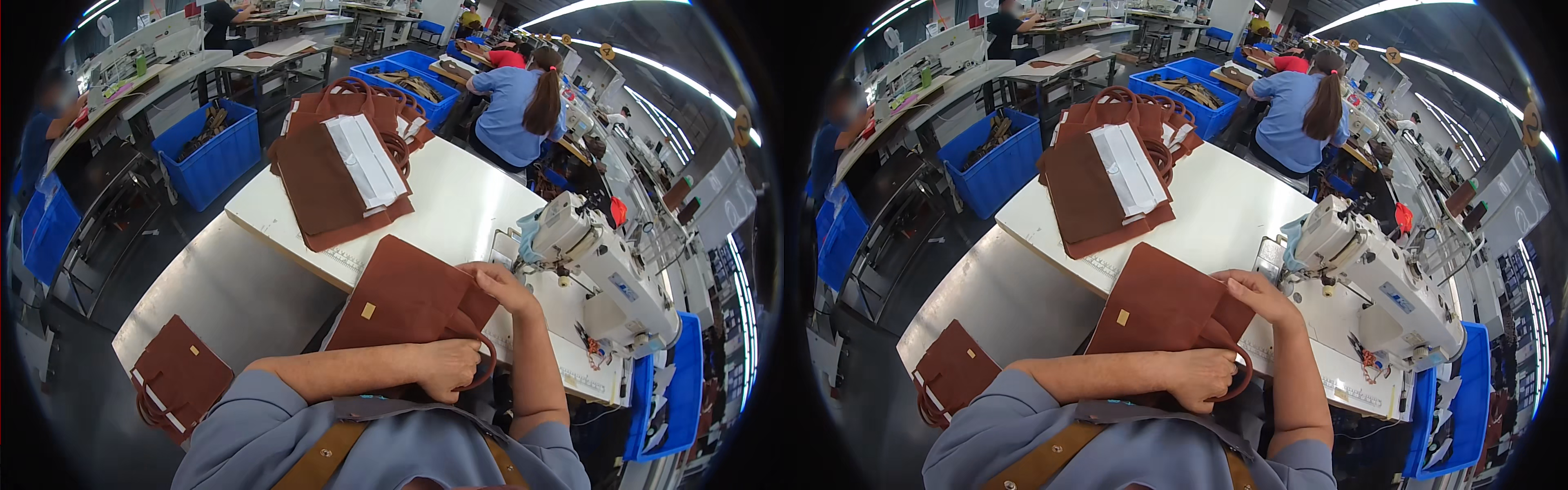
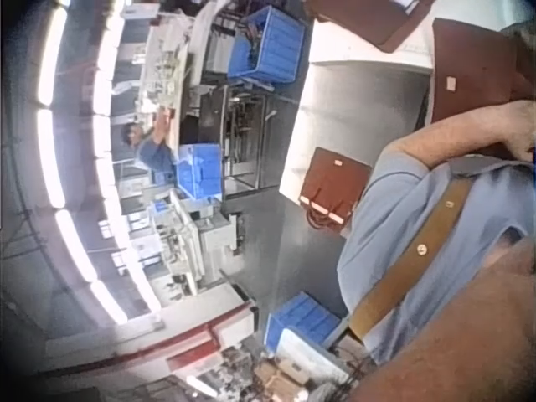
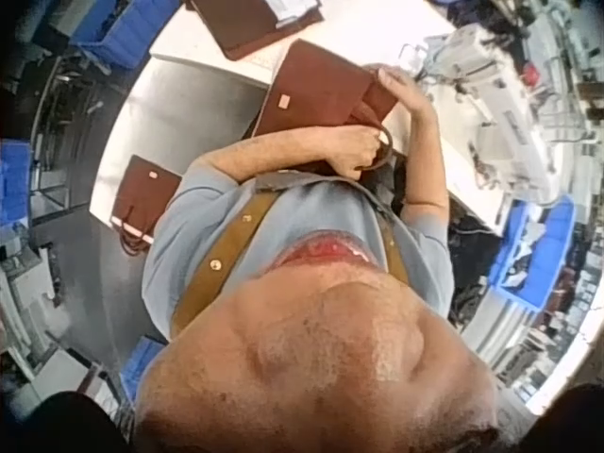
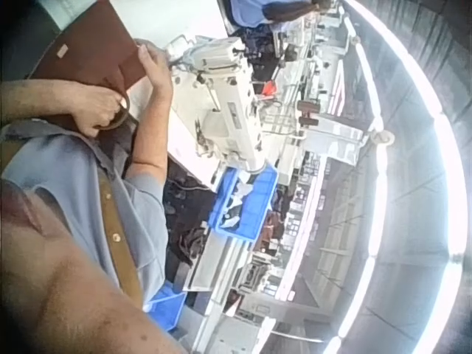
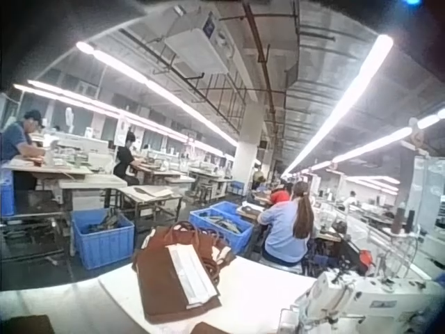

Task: Sewing together components of leather handbags using an industrial sewing machine.

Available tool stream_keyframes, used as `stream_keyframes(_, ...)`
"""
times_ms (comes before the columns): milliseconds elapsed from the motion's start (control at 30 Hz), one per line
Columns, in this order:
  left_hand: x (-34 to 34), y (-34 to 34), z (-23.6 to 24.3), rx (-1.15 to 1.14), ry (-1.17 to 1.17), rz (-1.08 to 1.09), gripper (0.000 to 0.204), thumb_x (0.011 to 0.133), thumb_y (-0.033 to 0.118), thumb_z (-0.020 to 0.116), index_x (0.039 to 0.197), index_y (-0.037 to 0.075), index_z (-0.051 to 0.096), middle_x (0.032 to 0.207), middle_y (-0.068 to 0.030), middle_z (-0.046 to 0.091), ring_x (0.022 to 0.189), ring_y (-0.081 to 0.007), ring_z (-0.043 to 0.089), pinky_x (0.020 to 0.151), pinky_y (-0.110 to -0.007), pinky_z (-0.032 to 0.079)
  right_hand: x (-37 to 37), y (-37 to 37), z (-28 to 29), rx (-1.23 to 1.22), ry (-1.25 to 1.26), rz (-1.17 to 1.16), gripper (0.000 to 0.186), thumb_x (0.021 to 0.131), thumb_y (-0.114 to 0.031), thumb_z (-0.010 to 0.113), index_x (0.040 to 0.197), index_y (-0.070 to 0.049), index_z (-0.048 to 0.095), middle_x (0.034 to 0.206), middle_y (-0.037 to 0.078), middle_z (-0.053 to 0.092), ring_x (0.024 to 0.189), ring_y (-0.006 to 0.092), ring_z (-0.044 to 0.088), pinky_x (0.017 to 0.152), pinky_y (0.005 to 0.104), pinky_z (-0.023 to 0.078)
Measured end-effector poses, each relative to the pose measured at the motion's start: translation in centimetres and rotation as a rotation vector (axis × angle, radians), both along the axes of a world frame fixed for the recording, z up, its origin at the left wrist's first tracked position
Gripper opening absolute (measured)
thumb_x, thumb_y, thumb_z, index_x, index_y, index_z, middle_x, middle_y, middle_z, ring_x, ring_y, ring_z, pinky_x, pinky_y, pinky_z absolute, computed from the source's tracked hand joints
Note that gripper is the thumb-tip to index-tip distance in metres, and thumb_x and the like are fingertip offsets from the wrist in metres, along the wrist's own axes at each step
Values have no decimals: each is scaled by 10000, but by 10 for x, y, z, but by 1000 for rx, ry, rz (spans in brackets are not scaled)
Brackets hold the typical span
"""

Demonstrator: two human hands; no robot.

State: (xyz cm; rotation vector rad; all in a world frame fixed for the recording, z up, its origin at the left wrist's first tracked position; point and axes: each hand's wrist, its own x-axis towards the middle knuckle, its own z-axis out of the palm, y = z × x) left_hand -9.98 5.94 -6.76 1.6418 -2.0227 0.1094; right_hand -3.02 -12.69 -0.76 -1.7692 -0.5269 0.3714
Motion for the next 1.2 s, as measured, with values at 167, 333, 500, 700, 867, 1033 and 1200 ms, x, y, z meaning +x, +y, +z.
stream_keyframes(167, -9, -26, 2, -2, 38, -49, 214, 605, 250, 660, 557, 41, 655, 600, -103, 597, 694, -275, 572, 796, -383, 405, -31, -19, 11, -294, 4, -99, 378, 915, -170, 781, 1228, 1, 656, 977, 39, 719, 893, 88, 633, 792, 256, 515)
stream_keyframes(333, -17, -37, 1, 55, -3, -29, 239, 667, 257, 682, 598, 29, 682, 682, -121, 622, 785, -262, 575, 830, -383, 403, -41, -21, -8, -132, -55, -175, 192, 950, -138, 736, 1076, -12, 664, 877, -32, 671, 789, 15, 555, 681, 197, 452)
stream_keyframes(500, -11, -24, 18, -16, 48, 8, 309, 793, 340, 724, 778, 33, 701, 844, -116, 625, 899, -273, 592, 901, -398, 422, -56, -20, 10, -167, -45, -206, 197, 957, -116, 722, 1105, 0, 663, 925, -32, 679, 816, 8, 561, 700, 195, 464)
stream_keyframes(700, 39, 12, 73, -401, -150, 767, 279, 811, 382, 767, 977, 173, 686, 1080, -13, 612, 1065, -169, 594, 1025, -454, 354, -80, -19, 19, -427, -307, -326, 283, 901, -93, 743, 1170, -39, 675, 821, 63, 711, 703, 92, 618, 651, 266, 502)
stream_keyframes(867, 48, 28, 82, -195, -14, 702, 289, 789, 326, 795, 958, 127, 671, 1015, -6, 605, 1034, -176, 604, 991, -450, 375, -91, -23, 28, -321, -358, -311, 199, 905, -94, 740, 1088, -45, 678, 770, 81, 697, 647, 138, 631, 611, 288, 493)
stream_keyframes(1033, 38, 17, 80, -183, -123, 671, 249, 804, 362, 780, 869, 152, 664, 858, 4, 625, 827, -176, 633, 875, -375, 418, -102, -35, 26, -350, -327, -329, 144, 902, -102, 746, 1009, -43, 670, 792, 88, 712, 650, 171, 647, 620, 290, 500)
stream_keyframes(1200, 14, 12, 105, 204, 2, 593, 267, 872, 352, 730, 856, 92, 671, 694, -83, 630, 669, -305, 651, 632, -412, 489, -112, -53, 25, -326, -426, -345, 136, 867, -10, 755, 973, -25, 670, 811, 59, 706, 724, 106, 641, 662, 263, 509)
